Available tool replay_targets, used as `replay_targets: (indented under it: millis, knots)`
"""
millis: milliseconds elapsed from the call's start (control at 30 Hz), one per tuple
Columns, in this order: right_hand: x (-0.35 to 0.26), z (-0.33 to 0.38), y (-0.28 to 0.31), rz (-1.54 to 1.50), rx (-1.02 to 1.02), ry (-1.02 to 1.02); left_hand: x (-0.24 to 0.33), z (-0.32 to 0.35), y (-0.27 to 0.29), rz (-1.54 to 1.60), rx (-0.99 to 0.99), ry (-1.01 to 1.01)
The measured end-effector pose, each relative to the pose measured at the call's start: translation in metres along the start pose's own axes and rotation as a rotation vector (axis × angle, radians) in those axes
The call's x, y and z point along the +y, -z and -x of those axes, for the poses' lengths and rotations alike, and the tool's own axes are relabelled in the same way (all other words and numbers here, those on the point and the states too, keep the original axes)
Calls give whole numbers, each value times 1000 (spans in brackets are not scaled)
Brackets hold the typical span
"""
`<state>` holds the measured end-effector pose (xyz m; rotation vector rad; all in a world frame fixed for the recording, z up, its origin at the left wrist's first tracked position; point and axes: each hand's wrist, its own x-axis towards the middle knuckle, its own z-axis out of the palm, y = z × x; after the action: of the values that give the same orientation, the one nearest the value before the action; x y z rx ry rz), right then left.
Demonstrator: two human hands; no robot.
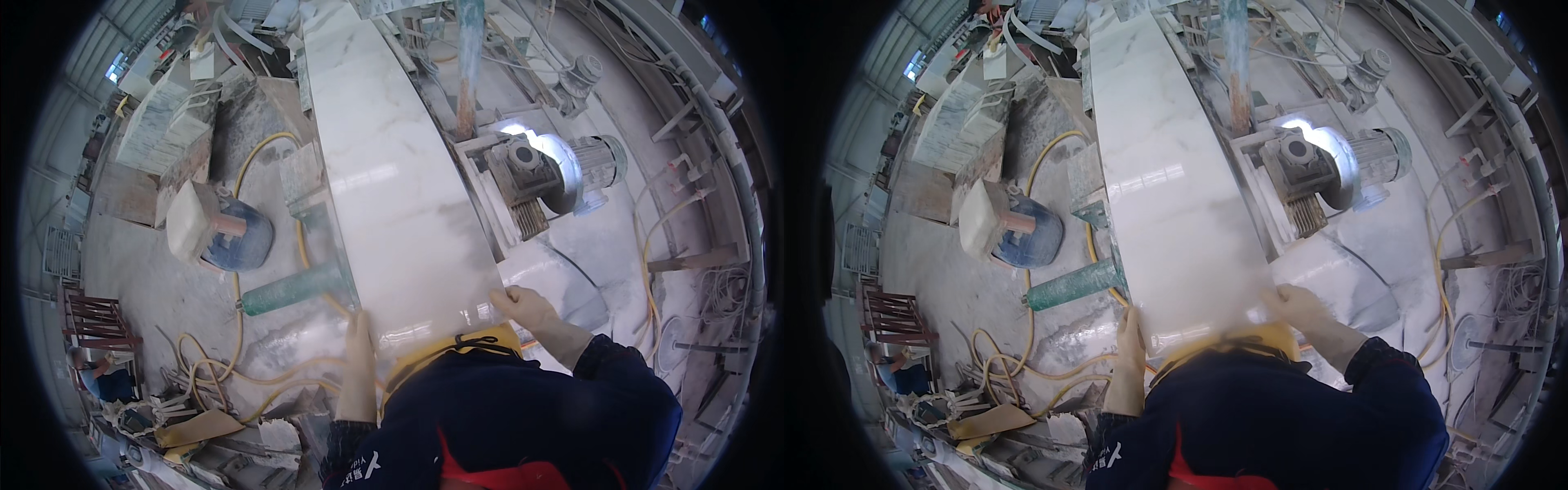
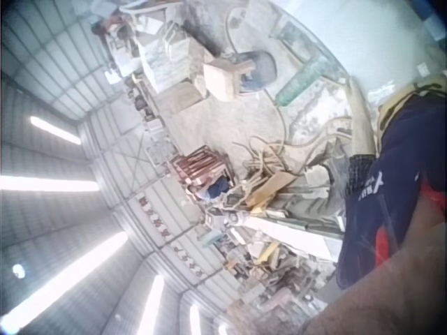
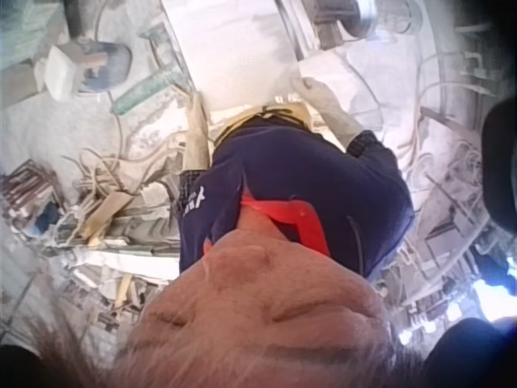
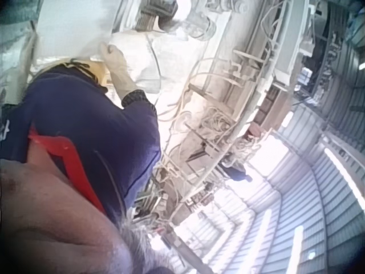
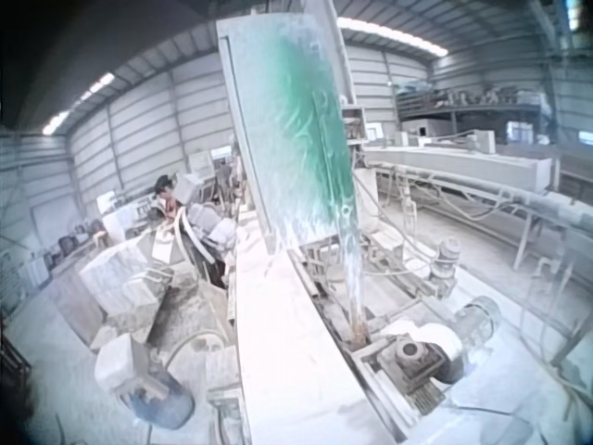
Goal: The person repeatedly picks up white rectangular tiles, places them on a conveyor-fed polishing machine, and wipes the surface with gloved hands. The person handles each tile one at a time, moving it to and from the machine throughout the clip.
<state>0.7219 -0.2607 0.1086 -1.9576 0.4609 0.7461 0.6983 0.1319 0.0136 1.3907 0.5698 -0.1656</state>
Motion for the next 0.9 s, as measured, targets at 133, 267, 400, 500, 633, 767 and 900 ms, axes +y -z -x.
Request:
replay_targets:
  millis: [133,267,400,500,633,767,900]
  knots:
    - [-17,-23,19,61,226,388,-16,18,2,-180,-21,158]
    - [-55,-66,11,348,315,773,-10,14,-10,-184,32,294]
    - [-101,-115,-33,686,169,823,-6,9,-14,-143,80,415]
    - [-128,-151,-62,783,197,972,3,12,-21,-110,24,348]
    - [-148,-183,-75,772,225,1032,34,25,-42,-72,61,356]
    - [-151,-193,-73,807,230,1050,64,37,-58,-196,49,300]
    - [-151,-194,-73,775,219,1018,76,41,-61,-114,-8,316]
